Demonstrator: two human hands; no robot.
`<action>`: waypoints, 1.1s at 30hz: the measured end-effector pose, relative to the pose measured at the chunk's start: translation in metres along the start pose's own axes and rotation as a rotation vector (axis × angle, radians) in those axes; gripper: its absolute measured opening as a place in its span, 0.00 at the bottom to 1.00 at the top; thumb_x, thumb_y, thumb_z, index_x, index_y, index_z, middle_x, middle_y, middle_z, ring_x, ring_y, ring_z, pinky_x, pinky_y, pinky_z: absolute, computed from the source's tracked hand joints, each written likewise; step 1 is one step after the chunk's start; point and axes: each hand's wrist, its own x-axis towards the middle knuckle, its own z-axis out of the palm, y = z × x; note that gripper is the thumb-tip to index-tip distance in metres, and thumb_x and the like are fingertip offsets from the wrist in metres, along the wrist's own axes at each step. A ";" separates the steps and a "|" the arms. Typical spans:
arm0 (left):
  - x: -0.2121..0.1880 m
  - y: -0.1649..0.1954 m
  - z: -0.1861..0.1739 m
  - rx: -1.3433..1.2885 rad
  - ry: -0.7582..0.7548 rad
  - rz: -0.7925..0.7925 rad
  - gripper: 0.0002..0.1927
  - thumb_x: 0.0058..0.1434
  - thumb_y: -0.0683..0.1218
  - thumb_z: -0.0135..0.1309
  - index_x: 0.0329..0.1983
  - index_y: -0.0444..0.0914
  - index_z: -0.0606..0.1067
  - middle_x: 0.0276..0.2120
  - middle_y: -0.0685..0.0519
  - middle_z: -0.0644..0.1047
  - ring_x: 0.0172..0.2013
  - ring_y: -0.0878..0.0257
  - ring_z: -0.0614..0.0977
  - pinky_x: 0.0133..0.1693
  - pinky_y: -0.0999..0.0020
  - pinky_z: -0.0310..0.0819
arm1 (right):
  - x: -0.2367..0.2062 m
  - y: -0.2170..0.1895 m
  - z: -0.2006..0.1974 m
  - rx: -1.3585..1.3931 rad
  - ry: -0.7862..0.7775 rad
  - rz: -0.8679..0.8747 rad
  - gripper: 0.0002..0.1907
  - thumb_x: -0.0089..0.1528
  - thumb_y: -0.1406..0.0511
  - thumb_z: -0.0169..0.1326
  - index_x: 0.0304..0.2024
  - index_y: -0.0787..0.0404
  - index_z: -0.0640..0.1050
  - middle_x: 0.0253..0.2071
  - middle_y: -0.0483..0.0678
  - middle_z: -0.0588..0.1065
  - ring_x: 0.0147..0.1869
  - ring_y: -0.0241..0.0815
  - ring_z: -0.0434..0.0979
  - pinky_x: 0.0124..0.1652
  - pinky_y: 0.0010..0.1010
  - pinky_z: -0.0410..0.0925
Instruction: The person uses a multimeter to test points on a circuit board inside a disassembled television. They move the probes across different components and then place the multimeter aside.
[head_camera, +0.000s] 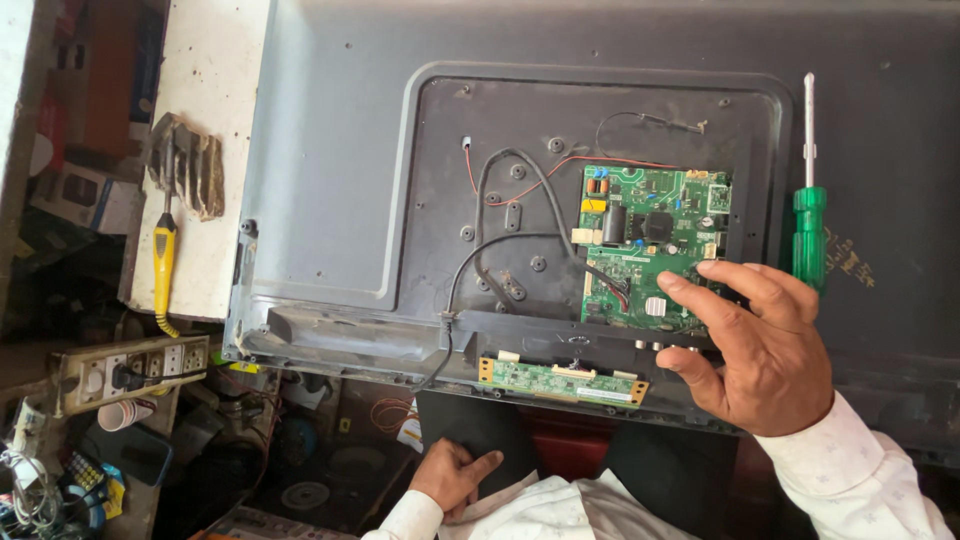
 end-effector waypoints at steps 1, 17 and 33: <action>0.000 0.000 0.000 -0.003 -0.003 -0.004 0.35 0.62 0.61 0.61 0.11 0.30 0.75 0.06 0.48 0.70 0.06 0.61 0.71 0.15 0.65 0.66 | 0.000 0.000 0.000 -0.002 -0.001 0.000 0.31 0.65 0.44 0.51 0.56 0.60 0.79 0.49 0.49 0.78 0.62 0.47 0.71 0.64 0.41 0.60; -0.004 0.000 0.003 -0.006 -0.004 -0.018 0.35 0.62 0.62 0.61 0.11 0.30 0.75 0.06 0.48 0.70 0.07 0.61 0.71 0.15 0.65 0.67 | -0.001 -0.001 -0.004 0.013 0.009 0.007 0.30 0.64 0.44 0.52 0.56 0.59 0.79 0.50 0.51 0.77 0.61 0.48 0.72 0.64 0.41 0.60; -0.003 -0.006 0.006 -0.011 0.034 0.000 0.34 0.61 0.61 0.62 0.11 0.30 0.75 0.08 0.47 0.73 0.07 0.60 0.73 0.16 0.64 0.69 | 0.002 -0.004 -0.007 0.000 0.023 -0.017 0.30 0.63 0.45 0.53 0.55 0.61 0.79 0.49 0.49 0.78 0.60 0.48 0.73 0.64 0.43 0.61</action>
